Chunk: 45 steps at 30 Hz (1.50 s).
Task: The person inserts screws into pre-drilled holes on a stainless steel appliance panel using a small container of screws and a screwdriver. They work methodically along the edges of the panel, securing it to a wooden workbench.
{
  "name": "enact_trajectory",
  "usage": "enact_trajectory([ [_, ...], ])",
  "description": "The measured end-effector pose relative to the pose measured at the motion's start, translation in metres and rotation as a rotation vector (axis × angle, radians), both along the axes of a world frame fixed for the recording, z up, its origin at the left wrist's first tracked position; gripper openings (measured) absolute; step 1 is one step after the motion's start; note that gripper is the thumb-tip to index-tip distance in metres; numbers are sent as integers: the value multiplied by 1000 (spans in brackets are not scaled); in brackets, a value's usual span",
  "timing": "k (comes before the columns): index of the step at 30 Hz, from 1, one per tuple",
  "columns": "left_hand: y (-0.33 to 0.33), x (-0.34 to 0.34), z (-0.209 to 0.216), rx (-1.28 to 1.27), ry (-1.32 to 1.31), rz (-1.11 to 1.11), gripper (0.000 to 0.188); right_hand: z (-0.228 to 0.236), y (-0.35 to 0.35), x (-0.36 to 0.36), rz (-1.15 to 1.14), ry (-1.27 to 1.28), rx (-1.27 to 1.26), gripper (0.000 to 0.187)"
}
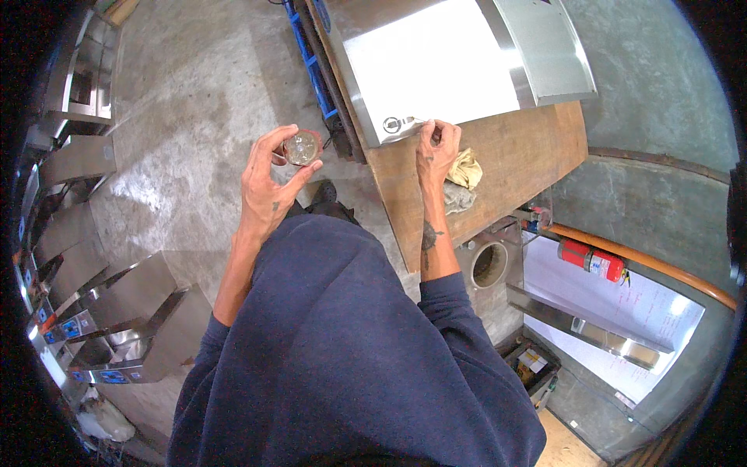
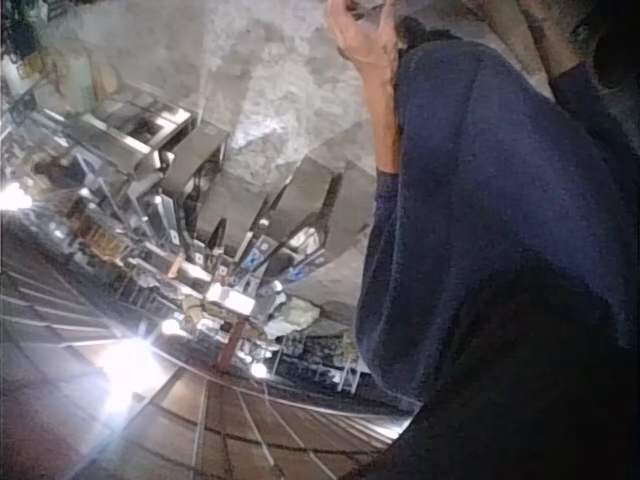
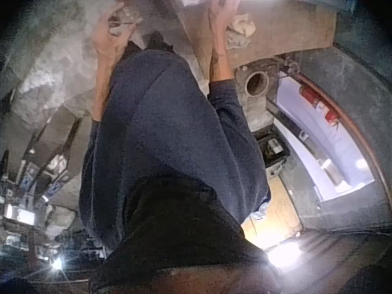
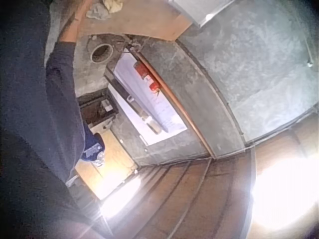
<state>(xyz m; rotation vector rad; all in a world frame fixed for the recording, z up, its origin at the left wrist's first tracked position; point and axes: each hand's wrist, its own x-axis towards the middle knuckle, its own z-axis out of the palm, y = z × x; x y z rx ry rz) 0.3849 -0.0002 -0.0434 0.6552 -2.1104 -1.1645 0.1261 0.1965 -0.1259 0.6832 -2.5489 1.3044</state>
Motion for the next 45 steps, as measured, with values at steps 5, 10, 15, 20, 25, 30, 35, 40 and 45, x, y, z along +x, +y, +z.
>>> enact_trajectory([
  [5,0,-2,0,-10,-4,1,63,0,2,1,10,-7,7,25],
  [10,-2,-7,2,-5,-8,-4,64,-3,3,-3,13,6,-21,24],
  [15,-12,-10,-3,11,-14,14,65,14,0,1,-79,-51,-135,24],
  [20,-36,-14,9,115,-20,40,63,66,-46,23,44,-251,-279,23],
  [25,-91,-24,8,190,11,75,62,94,-127,28,142,-439,-437,27],
  [30,-170,-44,-6,232,85,161,63,117,-226,16,188,-492,-459,28],
  [35,-271,-73,2,190,67,140,60,120,-330,-16,261,-502,-489,28],
  [40,-368,-100,10,97,102,108,61,129,-436,-32,375,-560,-616,27],
  [45,-456,-131,17,48,69,100,64,144,-527,-44,341,-577,-531,22],
])
